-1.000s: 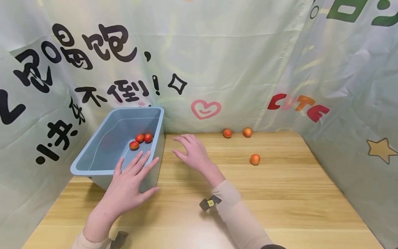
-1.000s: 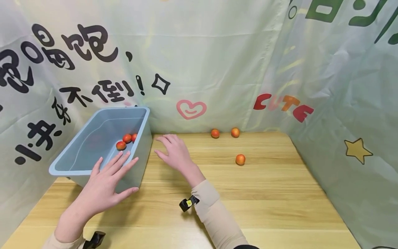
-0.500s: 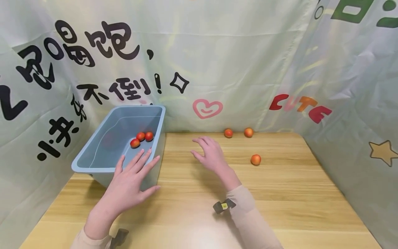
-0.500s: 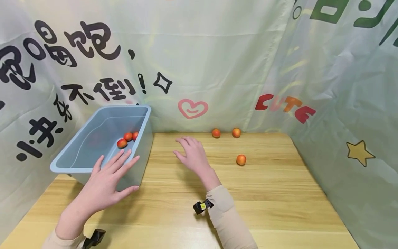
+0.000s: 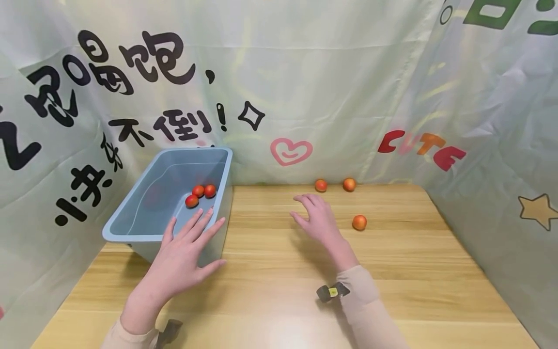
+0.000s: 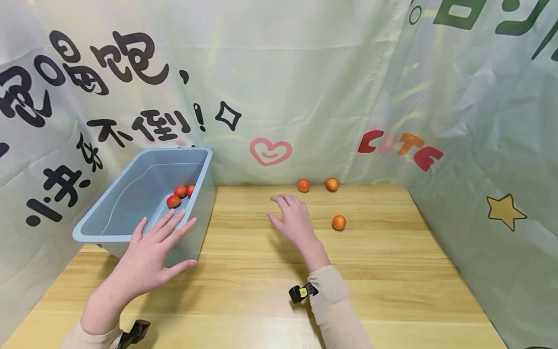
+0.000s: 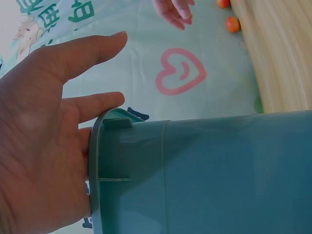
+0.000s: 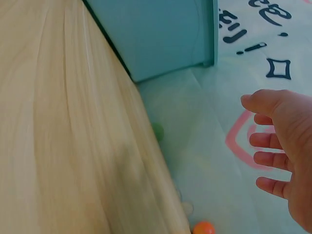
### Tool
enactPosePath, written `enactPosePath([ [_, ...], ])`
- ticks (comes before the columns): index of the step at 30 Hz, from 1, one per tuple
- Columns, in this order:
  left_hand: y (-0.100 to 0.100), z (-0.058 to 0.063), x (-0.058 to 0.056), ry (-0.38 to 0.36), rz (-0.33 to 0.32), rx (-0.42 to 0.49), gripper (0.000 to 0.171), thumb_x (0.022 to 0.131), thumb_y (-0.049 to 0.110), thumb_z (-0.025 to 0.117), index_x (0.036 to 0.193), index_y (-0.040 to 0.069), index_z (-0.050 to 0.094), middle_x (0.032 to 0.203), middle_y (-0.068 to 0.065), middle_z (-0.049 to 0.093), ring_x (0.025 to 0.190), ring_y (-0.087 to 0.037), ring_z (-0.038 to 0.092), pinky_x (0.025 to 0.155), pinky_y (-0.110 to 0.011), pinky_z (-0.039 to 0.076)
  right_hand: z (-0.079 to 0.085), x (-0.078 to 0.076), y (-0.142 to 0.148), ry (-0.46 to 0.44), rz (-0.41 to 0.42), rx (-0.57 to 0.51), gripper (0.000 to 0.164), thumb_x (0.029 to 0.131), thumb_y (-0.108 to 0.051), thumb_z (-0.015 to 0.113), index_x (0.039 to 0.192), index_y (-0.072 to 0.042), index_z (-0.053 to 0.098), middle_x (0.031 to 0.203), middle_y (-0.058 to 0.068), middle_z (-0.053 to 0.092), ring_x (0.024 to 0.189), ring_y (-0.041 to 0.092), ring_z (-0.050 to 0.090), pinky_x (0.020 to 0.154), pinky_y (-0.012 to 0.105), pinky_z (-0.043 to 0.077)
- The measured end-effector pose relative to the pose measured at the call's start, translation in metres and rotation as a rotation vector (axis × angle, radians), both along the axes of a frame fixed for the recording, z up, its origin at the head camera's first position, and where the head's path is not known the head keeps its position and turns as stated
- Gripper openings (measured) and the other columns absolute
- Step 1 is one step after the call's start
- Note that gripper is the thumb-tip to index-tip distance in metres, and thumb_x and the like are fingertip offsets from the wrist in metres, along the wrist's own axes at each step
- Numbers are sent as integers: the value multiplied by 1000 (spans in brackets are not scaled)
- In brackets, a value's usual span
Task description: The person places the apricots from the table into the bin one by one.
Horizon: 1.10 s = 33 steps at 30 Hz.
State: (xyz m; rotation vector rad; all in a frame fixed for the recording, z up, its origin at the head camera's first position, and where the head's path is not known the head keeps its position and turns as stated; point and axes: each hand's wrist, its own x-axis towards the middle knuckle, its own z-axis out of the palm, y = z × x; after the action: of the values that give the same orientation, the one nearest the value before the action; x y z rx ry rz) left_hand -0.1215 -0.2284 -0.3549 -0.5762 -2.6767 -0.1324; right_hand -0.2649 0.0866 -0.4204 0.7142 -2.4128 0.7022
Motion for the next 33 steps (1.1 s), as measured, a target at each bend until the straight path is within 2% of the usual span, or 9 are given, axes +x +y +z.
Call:
enactPosePath([
  [10,2,-3,-1,2,3,0,85,76,55,74,149,30,39,156,-7,39,143,-32,36,109,-71,17,-5,2,36,-68,-92,-7,42,86,-27,74,121,-7,64,117,14,66,114,36,58,98,53,45],
  [22,0,-1,1,-4,14,4,85,76,55,74,150,31,38,155,-8,40,144,-32,35,108,-71,18,-14,-8,81,-141,-173,-29,43,86,-25,73,123,-5,62,121,19,63,119,41,53,99,61,40],
  [33,1,0,0,-8,8,9,86,76,53,75,150,31,38,156,-7,39,145,-30,34,108,-71,17,-22,-11,121,-259,-217,-70,46,87,-23,71,126,-1,59,128,24,58,124,44,47,107,57,34],
])
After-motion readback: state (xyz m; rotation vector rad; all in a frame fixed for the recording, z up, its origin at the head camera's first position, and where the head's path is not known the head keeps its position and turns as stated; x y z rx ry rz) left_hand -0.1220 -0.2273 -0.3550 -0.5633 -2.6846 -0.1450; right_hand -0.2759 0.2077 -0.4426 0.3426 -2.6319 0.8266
